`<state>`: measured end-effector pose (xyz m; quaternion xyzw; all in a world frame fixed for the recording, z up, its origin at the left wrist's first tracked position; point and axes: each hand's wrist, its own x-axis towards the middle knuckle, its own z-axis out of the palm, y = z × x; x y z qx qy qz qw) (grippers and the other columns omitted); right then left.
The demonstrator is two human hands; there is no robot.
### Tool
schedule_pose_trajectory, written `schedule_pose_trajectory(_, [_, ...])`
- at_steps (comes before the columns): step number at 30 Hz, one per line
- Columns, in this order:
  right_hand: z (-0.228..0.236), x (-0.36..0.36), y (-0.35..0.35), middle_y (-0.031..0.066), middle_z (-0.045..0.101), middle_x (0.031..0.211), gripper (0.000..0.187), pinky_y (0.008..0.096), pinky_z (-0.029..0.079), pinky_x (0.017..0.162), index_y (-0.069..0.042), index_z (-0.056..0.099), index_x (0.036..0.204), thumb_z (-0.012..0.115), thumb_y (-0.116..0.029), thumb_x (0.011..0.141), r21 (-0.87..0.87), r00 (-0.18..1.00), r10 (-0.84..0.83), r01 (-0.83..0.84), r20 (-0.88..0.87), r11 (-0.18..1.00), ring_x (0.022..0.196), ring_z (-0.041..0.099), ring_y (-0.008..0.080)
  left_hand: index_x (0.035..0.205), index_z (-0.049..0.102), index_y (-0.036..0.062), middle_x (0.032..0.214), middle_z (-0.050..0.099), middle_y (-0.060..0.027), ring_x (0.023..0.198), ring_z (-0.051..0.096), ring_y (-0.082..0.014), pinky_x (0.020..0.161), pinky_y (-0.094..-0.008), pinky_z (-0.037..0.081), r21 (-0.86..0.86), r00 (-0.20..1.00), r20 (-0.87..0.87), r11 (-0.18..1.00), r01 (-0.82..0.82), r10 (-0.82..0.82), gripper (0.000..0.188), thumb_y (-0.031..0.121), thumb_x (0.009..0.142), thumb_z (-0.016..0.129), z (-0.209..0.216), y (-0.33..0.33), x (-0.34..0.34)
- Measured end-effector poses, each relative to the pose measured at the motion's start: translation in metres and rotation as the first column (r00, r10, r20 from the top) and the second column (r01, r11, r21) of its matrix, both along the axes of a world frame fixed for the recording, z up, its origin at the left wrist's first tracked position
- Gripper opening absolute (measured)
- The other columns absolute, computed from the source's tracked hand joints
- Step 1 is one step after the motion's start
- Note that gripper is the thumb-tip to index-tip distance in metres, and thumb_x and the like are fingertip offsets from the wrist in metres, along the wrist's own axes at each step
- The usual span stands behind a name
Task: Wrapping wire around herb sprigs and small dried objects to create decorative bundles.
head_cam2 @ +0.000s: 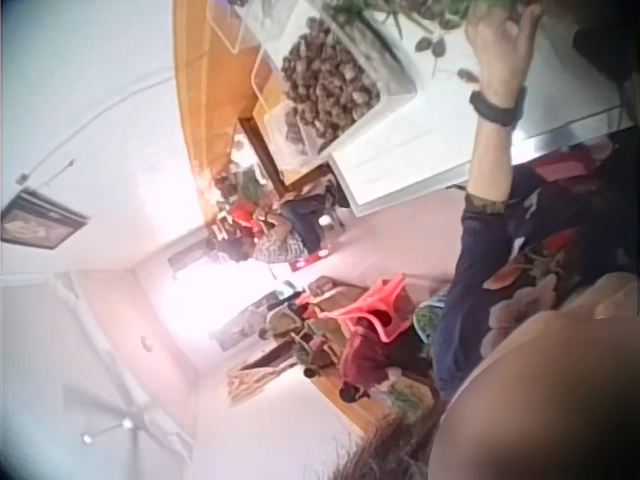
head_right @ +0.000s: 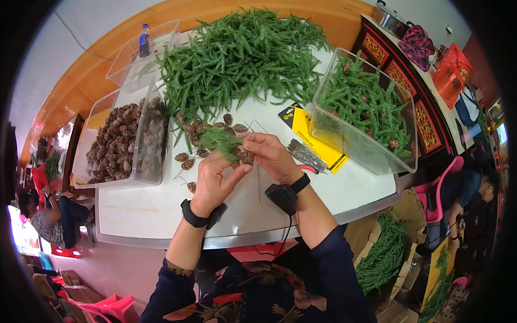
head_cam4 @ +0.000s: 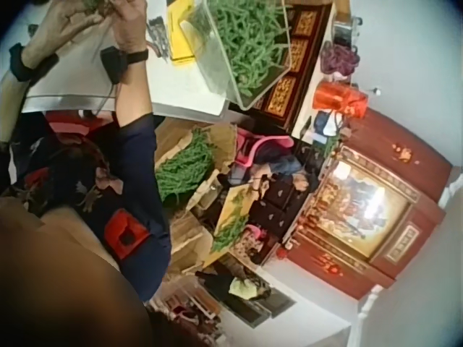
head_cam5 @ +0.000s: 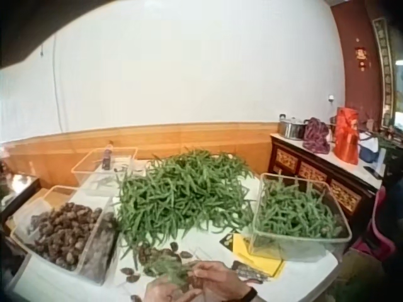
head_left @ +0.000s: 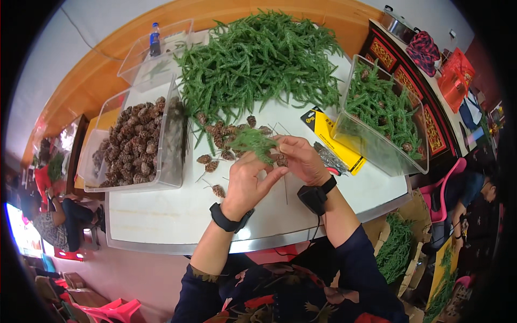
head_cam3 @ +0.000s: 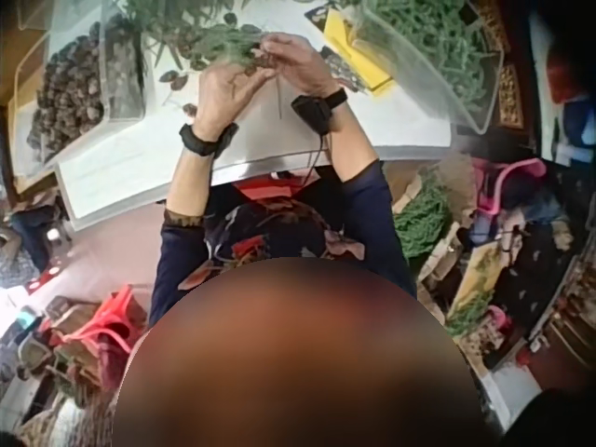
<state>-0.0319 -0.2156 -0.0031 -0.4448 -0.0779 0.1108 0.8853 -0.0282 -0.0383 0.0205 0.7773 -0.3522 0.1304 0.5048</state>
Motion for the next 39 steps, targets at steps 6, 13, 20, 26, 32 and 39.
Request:
schedule_pose_trajectory(6, [-0.002, 0.002, -0.007, 0.0091, 0.062, 0.103, 0.026, 0.0304, 0.048, 0.081, 0.003, 0.057, 0.109, 0.057, -0.016, 0.091, 0.148, 0.995, -0.075, 0.085, -0.07, 0.985, 0.089, 0.06, 0.015, 0.074, 0.06, -0.0018, 0.087, 0.062, -0.0123, 0.074, 0.06, -0.0251, 0.065, -0.0321, 0.048, 0.032, 1.0, -0.01, 0.999, -0.027, 0.028, 0.026, 0.02, 0.079, 0.073, 0.006, 0.002, 0.001])
schedule_pose_trajectory(13, [0.007, -0.006, -0.009, 0.0087, 0.061, 0.096, 0.012, 0.0338, 0.048, 0.08, -0.002, 0.062, 0.094, 0.063, -0.009, 0.084, -0.275, 0.928, -0.158, 0.257, 0.337, 0.927, 0.092, 0.059, 0.018, 0.095, 0.062, 0.0038, 0.091, 0.062, -0.0004, 0.073, 0.055, -0.01, 0.056, -0.0237, 0.04, -0.473, 0.713, -0.694, 0.808, -0.35, -0.098, 0.015, 0.018, 0.09, 0.061, -0.01, 0.015, 0.02])
schedule_pose_trajectory(20, [0.024, -0.012, 0.007, 0.0084, 0.06, 0.091, 0.013, 0.035, 0.047, 0.08, -0.003, 0.059, 0.078, 0.068, 0.003, 0.071, -0.542, 0.606, 0.124, 0.578, 0.786, 0.61, 0.095, 0.058, 0.0269, 0.11, 0.06, 0.0034, 0.091, 0.063, -0.0006, 0.078, 0.055, -0.0063, 0.058, -0.0177, 0.038, -0.296, 0.539, -0.838, 0.9, -0.319, -0.085, 0.025, 0.015, 0.088, 0.064, -0.002, 0.023, 0.028])
schedule_pose_trajectory(26, [0.028, -0.014, 0.012, 0.0084, 0.059, 0.093, 0.015, 0.036, 0.047, 0.082, -0.005, 0.059, 0.077, 0.069, 0.002, 0.069, -0.543, 0.591, 0.137, 0.592, 0.795, 0.596, 0.097, 0.058, 0.0296, 0.112, 0.059, 0.0033, 0.096, 0.064, -0.0011, 0.084, 0.057, -0.0046, 0.066, -0.0156, 0.043, -0.385, 0.573, -0.803, 0.877, -0.288, -0.164, 0.031, 0.007, 0.082, 0.068, -0.007, 0.029, 0.033])
schedule_pose_trajectory(32, [0.032, -0.017, 0.013, 0.0085, 0.06, 0.097, 0.014, 0.0355, 0.048, 0.082, -0.005, 0.059, 0.077, 0.069, 0.001, 0.069, -0.482, 0.459, 0.177, 0.724, 0.871, 0.493, 0.097, 0.058, 0.0294, 0.115, 0.057, 0.0013, 0.102, 0.061, -0.005, 0.087, 0.058, -0.0083, 0.074, -0.018, 0.047, -0.468, 0.507, -0.808, 0.85, -0.242, -0.301, 0.039, -0.006, 0.077, 0.066, -0.009, 0.029, 0.031])
schedule_pose_trajectory(39, [0.051, -0.021, -0.001, 0.0128, 0.061, 0.107, 0.011, 0.0349, 0.047, 0.083, -0.004, 0.061, 0.08, 0.068, -0.001, 0.072, -0.44, 0.48, 0.072, 0.718, 0.874, 0.539, 0.1, 0.057, 0.0273, 0.114, 0.057, 0.0, 0.101, 0.059, -0.0054, 0.089, 0.057, -0.0102, 0.078, -0.0204, 0.048, -0.48, 0.776, -0.626, 0.824, -0.302, -0.081, 0.041, -0.011, 0.075, 0.064, -0.015, 0.032, 0.034])
